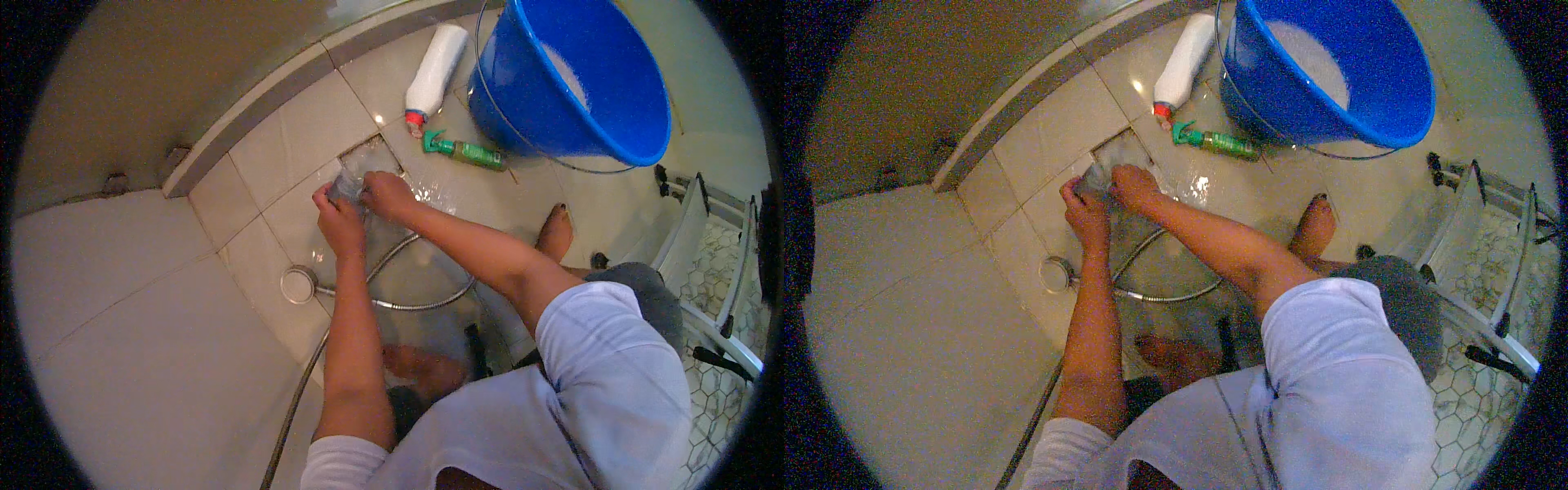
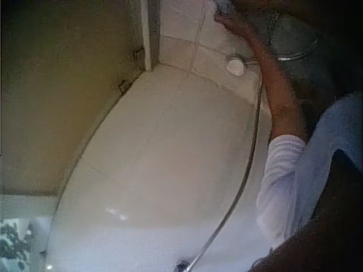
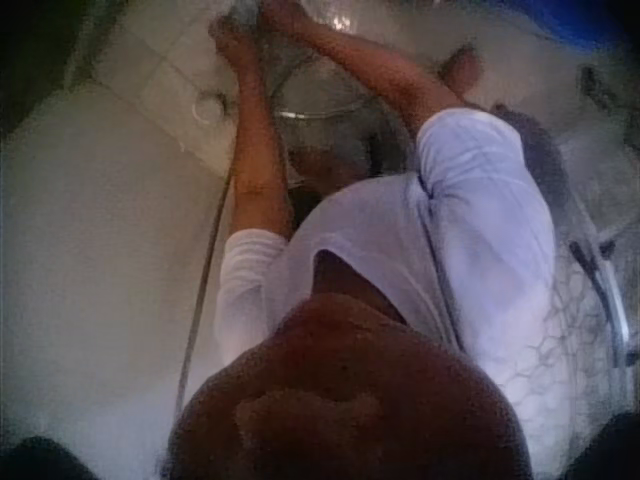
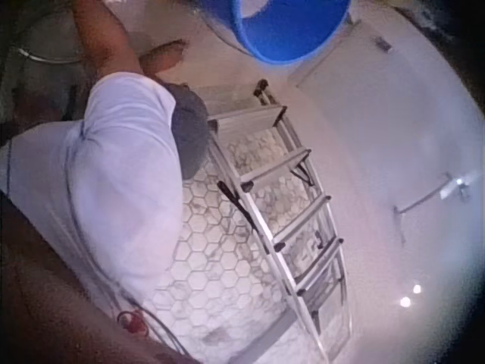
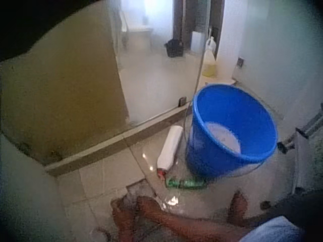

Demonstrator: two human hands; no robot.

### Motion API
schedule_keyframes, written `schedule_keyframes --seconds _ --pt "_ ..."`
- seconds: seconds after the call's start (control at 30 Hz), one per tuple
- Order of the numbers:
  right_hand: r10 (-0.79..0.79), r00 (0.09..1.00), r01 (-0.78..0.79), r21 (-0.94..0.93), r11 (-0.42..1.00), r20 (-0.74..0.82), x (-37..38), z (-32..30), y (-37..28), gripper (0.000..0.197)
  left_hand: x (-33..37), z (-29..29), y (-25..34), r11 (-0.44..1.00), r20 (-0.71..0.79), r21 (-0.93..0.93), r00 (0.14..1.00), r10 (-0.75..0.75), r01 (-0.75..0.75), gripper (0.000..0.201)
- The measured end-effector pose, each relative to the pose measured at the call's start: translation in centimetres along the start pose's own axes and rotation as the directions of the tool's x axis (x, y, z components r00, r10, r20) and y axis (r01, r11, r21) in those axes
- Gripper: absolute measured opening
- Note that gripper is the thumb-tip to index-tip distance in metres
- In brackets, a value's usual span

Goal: The person moves a ladder aside, removes the cover and filter from a shower drain, and cleans the components by scrubbing them with a sponge and cleaning liquids before rinsing them with water from a shower head.

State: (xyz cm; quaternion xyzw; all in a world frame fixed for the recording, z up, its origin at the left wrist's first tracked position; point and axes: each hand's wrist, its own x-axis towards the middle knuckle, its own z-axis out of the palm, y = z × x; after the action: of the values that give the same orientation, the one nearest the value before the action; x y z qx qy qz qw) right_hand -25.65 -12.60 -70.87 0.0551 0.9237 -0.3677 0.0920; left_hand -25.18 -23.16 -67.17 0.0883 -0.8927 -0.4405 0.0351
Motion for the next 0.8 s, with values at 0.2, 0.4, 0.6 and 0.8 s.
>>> schedule_keyframes --seconds 0.2,0.4,0.6,0.8 --pt "-0.142 0.96 0.173 0.114 0.978 -0.242 1.3 -1.3 -2.6 0.016 0.7 -1.0 0.9 0.981 -0.019 0.038 0.982 0.189 -0.189 0.027" --pt "-0.139 0.969 0.167 0.125 0.978 -0.205 0.7 -0.1 -3.3 0.014 0.1 -2.2 1.3 0.997 -0.057 -0.011 0.996 0.072 -0.073 0.023" --pt "-0.402 0.892 0.446 0.257 0.857 -0.206 -1.9 1.1 -2.9 0.014 0.8 -3.9 -1.4 0.995 -0.073 -0.087 0.997 0.038 -0.044 0.022" --pt "-0.353 0.876 0.44 0.244 0.864 -0.33 -1.7 2.3 -3.1 0.015 0.4 -2.3 -2.3 0.99 0.015 -0.013 0.99 0.14 -0.14 0.024"
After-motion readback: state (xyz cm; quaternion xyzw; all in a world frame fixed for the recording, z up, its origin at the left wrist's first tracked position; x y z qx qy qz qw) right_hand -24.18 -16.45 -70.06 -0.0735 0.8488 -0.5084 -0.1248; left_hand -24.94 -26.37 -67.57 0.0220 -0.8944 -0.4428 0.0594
